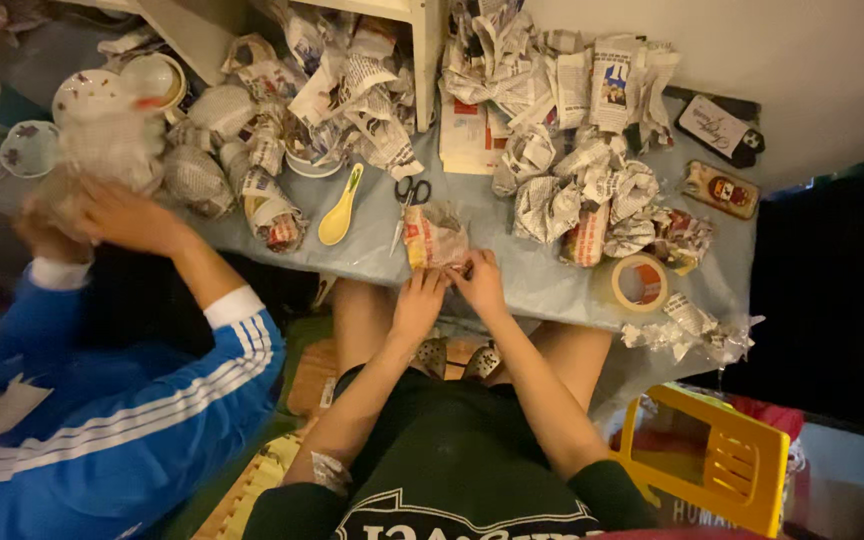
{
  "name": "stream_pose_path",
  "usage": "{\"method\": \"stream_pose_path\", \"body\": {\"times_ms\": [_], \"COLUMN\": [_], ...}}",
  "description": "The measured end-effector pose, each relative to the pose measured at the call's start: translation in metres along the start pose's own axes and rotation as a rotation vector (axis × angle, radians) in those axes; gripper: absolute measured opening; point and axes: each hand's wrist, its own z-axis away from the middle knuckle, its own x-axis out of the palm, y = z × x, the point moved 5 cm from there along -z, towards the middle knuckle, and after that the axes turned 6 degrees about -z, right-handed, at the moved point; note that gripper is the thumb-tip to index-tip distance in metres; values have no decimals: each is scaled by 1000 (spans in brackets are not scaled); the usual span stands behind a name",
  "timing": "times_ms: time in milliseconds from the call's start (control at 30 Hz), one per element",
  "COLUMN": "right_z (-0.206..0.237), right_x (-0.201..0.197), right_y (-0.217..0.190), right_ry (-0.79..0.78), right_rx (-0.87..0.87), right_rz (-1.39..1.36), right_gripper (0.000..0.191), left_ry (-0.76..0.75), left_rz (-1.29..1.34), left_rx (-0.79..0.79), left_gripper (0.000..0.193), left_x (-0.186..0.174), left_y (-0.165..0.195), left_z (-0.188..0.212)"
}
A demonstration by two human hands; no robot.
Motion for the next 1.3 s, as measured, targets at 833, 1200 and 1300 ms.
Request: {"method": "stream_pose_path", "body": {"times_ms": [833, 1200, 1300], "right_z": [40, 3, -19], "right_x": [-1, -14, -35], "right_y": [-16, 34, 16], "right_ry": [54, 319, 304], "right_rx": [-233, 175, -201], "right_rz": [-26, -443, -105], "right_gripper": [18, 23, 65], "left_ry": [-220, 37, -15], "left_rz": [629, 810, 853], "left_rx": [-7, -99, -59], "left_gripper": [52, 29, 23], "left_x": [-11, -22, -11], "left_y": [-30, -18, -22], "left_z": [-7, -10, -10]}}
